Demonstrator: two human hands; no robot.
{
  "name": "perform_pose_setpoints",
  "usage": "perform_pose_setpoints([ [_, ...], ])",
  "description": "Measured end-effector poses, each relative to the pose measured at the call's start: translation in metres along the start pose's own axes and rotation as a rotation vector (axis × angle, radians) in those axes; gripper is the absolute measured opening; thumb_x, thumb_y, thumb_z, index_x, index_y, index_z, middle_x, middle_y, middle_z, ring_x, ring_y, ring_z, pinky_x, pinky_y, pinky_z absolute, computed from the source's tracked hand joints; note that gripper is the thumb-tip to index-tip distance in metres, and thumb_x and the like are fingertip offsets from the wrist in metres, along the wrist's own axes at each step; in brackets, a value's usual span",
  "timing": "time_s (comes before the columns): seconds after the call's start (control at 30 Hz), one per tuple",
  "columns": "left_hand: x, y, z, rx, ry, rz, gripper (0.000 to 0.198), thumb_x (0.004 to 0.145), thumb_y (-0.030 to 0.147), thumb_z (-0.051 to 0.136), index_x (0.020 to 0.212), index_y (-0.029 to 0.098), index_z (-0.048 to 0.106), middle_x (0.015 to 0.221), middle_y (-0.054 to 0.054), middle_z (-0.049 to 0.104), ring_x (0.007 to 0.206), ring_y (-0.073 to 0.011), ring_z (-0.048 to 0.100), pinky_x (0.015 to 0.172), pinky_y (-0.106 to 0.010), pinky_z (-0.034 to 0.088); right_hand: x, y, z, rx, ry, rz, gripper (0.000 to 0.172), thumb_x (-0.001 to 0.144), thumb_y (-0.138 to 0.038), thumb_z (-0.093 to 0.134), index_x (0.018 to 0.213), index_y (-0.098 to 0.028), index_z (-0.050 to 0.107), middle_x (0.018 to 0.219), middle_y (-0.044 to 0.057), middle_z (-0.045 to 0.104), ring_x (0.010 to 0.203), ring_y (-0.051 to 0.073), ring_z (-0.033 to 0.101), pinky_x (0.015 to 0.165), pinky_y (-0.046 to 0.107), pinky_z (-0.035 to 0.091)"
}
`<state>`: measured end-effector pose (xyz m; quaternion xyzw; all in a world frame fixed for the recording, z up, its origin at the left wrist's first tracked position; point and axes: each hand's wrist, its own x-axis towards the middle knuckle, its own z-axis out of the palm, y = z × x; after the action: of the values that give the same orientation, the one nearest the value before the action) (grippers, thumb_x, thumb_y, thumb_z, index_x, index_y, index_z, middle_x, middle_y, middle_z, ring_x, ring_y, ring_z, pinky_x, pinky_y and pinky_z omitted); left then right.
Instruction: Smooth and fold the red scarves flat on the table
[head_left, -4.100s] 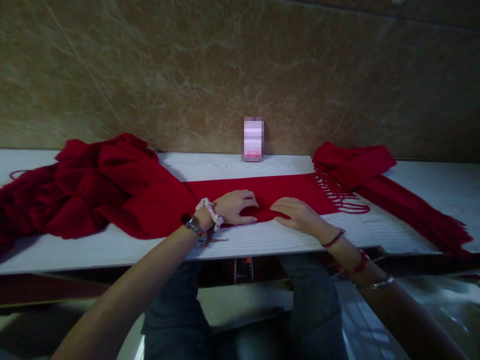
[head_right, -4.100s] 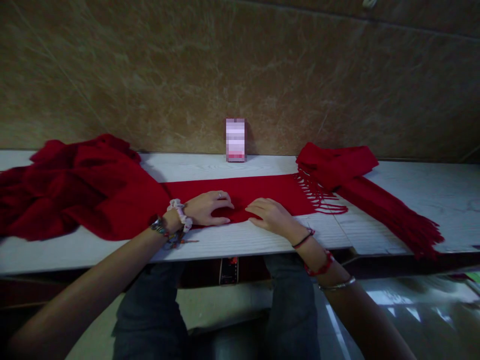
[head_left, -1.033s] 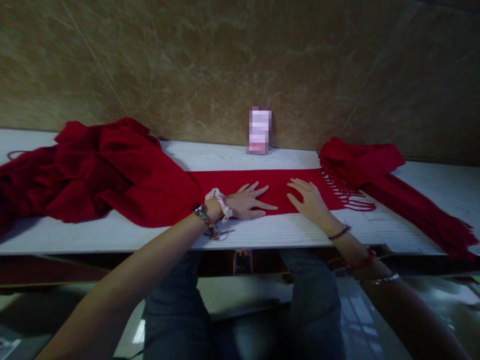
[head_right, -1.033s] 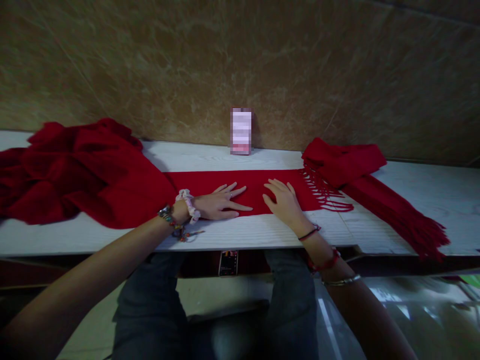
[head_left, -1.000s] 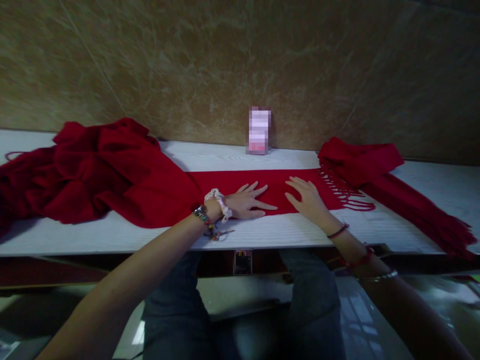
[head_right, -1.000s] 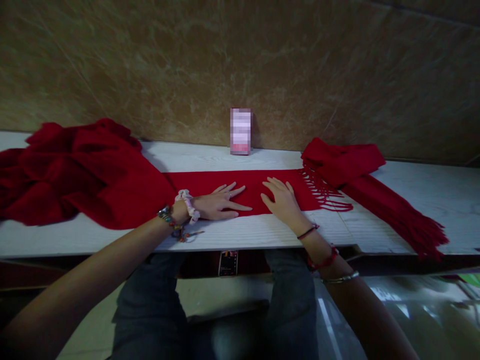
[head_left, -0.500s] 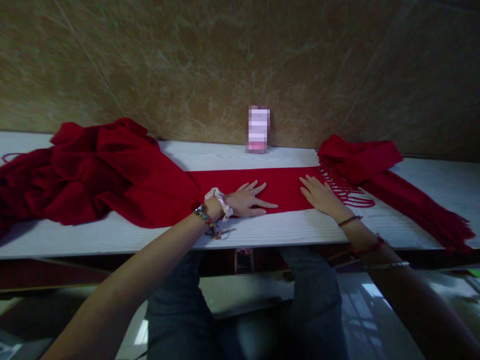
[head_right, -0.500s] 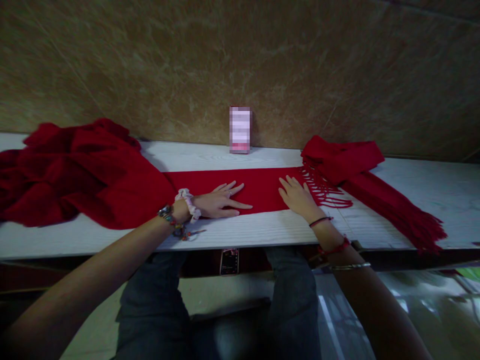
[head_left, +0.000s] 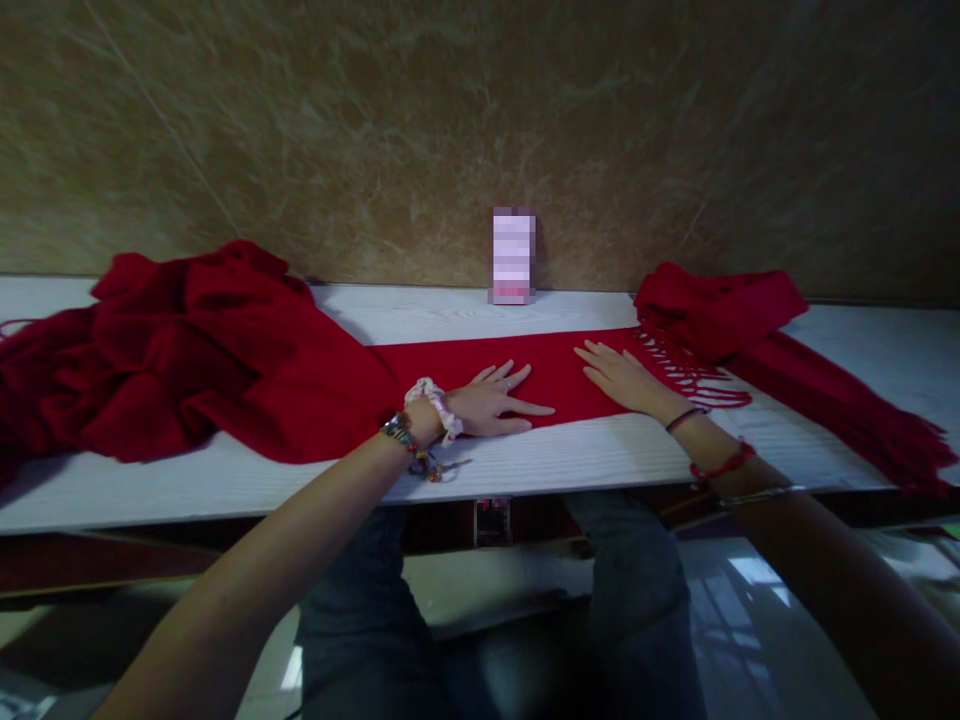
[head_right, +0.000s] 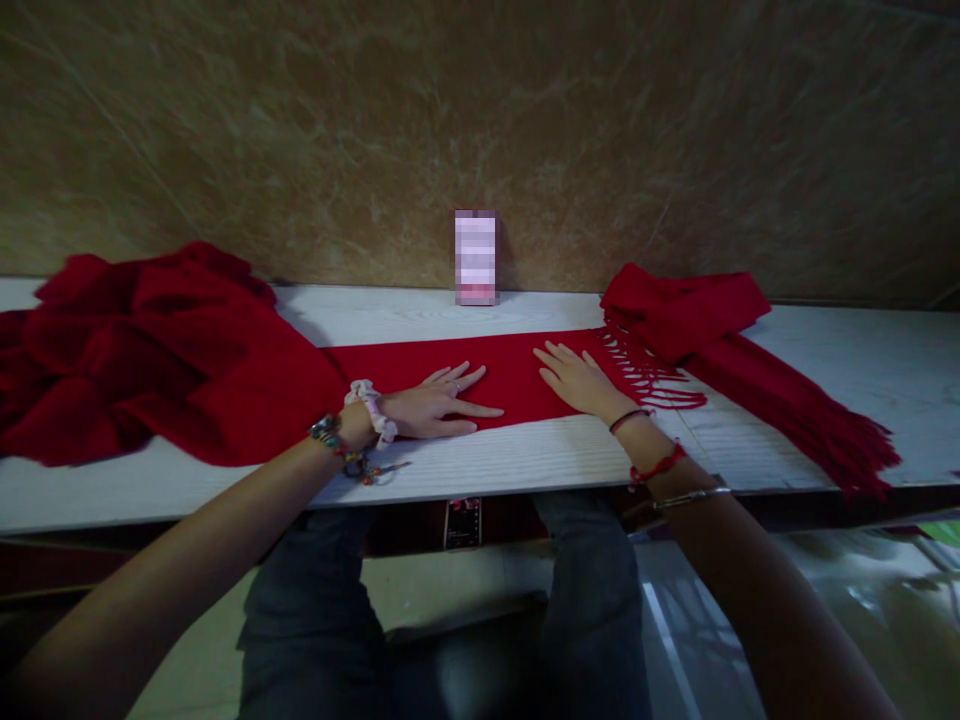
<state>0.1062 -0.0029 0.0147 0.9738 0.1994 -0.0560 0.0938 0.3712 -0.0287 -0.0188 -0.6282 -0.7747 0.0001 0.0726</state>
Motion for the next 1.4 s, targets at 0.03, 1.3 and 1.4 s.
perform_pose_setpoints([
  [0.03, 0.0, 0.0, 0.0, -0.001, 0.007, 0.001, 0.04, 0.088, 0.044, 0.039, 0.128, 0.041, 0.042, 0.149, -0.002, 0.016, 0.134, -0.0342, 0.011, 0.102, -0.057, 0.018, -0.003, 0.015, -0.001, -0.004, 0.01, 0.039, 0.049, 0.09, -0.034, 0.026, 0.136, -0.019, 0.035, 0.144, 0.009, 0.031, 0.132, 0.025, 0.027, 0.103, 0.054, 0.027],
  [1.3, -0.001, 0.003, -0.003, -0.058, -0.107, -0.066, 0.043, 0.089, 0.046, 0.036, 0.132, 0.042, 0.033, 0.149, 0.004, -0.009, 0.133, -0.0361, -0.007, 0.106, -0.055, 0.006, 0.06, -0.052, 0.004, 0.055, 0.003, -0.191, 0.048, 0.091, -0.033, 0.024, 0.134, -0.016, 0.038, 0.143, 0.011, 0.033, 0.131, 0.024, 0.028, 0.104, 0.049, 0.027],
  [1.4, 0.0, 0.003, -0.003, -0.061, -0.101, -0.062, 0.043, 0.089, 0.046, 0.036, 0.132, 0.043, 0.034, 0.149, 0.004, -0.009, 0.133, -0.0362, -0.007, 0.106, -0.055, 0.005, 0.056, -0.044, 0.004, 0.057, -0.027, -0.13, 0.05, 0.091, -0.034, 0.023, 0.136, -0.016, 0.034, 0.144, 0.011, 0.031, 0.132, 0.024, 0.026, 0.105, 0.05, 0.024],
])
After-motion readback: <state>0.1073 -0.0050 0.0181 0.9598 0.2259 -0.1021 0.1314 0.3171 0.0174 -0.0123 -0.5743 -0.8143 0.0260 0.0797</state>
